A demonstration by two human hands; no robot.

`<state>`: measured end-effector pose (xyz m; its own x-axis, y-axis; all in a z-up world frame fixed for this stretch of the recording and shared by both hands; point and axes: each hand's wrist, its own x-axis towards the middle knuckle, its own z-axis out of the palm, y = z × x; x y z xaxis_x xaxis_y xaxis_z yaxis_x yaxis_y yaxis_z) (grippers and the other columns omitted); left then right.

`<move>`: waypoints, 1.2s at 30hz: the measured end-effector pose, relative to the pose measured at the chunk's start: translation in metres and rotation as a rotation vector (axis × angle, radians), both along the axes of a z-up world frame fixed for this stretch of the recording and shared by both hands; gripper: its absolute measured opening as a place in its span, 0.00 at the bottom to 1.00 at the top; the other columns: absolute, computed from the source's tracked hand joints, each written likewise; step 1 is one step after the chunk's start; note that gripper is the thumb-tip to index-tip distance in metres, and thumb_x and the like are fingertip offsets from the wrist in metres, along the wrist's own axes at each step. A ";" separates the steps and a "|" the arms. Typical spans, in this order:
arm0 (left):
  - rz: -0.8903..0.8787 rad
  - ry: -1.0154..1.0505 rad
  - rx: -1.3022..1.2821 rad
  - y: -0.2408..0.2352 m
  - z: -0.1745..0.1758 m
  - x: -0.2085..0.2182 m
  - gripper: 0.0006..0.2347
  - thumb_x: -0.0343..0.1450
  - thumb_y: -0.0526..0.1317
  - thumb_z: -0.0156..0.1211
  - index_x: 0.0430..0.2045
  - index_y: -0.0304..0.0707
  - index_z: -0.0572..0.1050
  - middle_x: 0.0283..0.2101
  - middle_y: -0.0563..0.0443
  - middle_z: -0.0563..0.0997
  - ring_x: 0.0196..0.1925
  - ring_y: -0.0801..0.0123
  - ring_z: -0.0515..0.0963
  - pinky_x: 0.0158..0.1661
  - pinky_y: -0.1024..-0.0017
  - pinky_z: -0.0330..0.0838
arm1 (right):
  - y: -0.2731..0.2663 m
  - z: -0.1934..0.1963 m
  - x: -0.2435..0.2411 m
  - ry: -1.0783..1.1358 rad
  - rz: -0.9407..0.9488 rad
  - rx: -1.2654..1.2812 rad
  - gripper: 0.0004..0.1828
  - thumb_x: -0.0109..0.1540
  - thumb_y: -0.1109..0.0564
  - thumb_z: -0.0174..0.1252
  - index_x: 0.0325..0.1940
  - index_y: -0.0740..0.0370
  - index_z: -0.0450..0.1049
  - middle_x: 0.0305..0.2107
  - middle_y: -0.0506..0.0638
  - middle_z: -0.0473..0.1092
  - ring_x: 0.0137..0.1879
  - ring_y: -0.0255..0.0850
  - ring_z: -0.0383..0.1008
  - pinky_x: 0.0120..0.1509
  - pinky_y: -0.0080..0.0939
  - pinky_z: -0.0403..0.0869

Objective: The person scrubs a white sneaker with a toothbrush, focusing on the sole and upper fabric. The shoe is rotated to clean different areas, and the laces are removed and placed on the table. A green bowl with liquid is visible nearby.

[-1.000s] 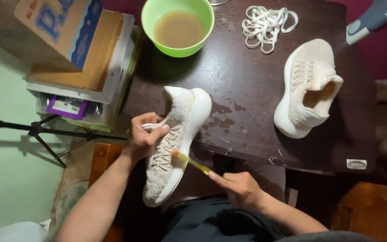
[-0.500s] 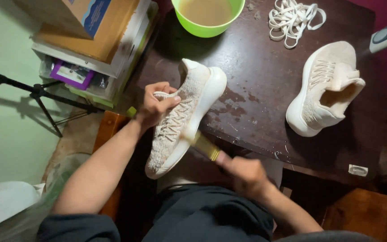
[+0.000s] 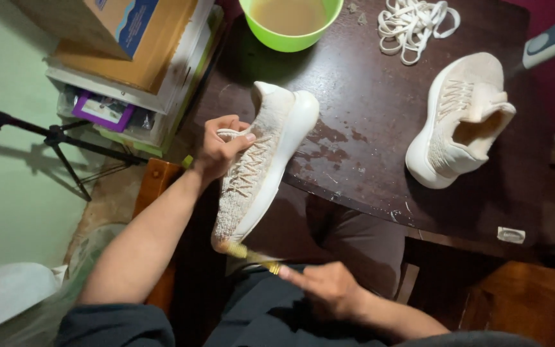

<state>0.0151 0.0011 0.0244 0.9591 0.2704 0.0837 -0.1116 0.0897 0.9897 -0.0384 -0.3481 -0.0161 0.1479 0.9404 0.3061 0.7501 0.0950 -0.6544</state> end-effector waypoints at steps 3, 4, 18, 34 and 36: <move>-0.009 0.005 -0.130 0.001 -0.012 0.003 0.19 0.65 0.32 0.61 0.11 0.48 0.54 0.16 0.58 0.64 0.19 0.76 0.61 0.19 0.77 0.52 | 0.017 0.009 0.039 -0.085 -0.141 0.125 0.24 0.69 0.62 0.42 0.70 0.58 0.68 0.20 0.44 0.57 0.21 0.40 0.59 0.25 0.44 0.61; 0.059 0.005 -0.104 0.002 -0.023 0.005 0.18 0.64 0.33 0.66 0.11 0.44 0.58 0.19 0.54 0.71 0.20 0.78 0.63 0.20 0.80 0.52 | 0.025 0.017 0.053 -0.108 -0.239 0.199 0.23 0.67 0.61 0.43 0.66 0.63 0.71 0.17 0.48 0.61 0.19 0.43 0.65 0.23 0.44 0.65; -0.012 0.130 -0.344 0.012 -0.032 0.011 0.02 0.73 0.32 0.50 0.32 0.39 0.65 0.18 0.55 0.66 0.18 0.82 0.69 0.25 0.89 0.62 | 0.037 0.037 0.091 -0.151 -0.406 0.380 0.21 0.66 0.58 0.44 0.54 0.60 0.81 0.14 0.48 0.64 0.17 0.46 0.66 0.21 0.45 0.66; 0.021 0.331 -0.469 -0.012 -0.017 0.003 0.15 0.68 0.39 0.56 0.48 0.43 0.74 0.37 0.40 0.81 0.33 0.60 0.81 0.35 0.64 0.77 | 0.033 0.062 0.072 -0.176 -0.627 0.321 0.23 0.68 0.64 0.43 0.66 0.61 0.71 0.18 0.53 0.61 0.20 0.46 0.63 0.27 0.42 0.65; 0.074 0.325 -0.605 -0.014 -0.011 0.001 0.21 0.58 0.43 0.62 0.46 0.42 0.73 0.42 0.40 0.80 0.37 0.52 0.81 0.36 0.55 0.77 | 0.037 0.069 0.066 -0.216 -0.466 0.251 0.22 0.71 0.61 0.39 0.66 0.59 0.71 0.19 0.46 0.61 0.21 0.40 0.61 0.27 0.42 0.62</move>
<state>0.0162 -0.0124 0.0137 0.8874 0.2445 -0.3908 0.1549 0.6403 0.7524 0.0273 -0.3111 0.0525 0.4390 0.6854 0.5809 0.8641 -0.1450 -0.4819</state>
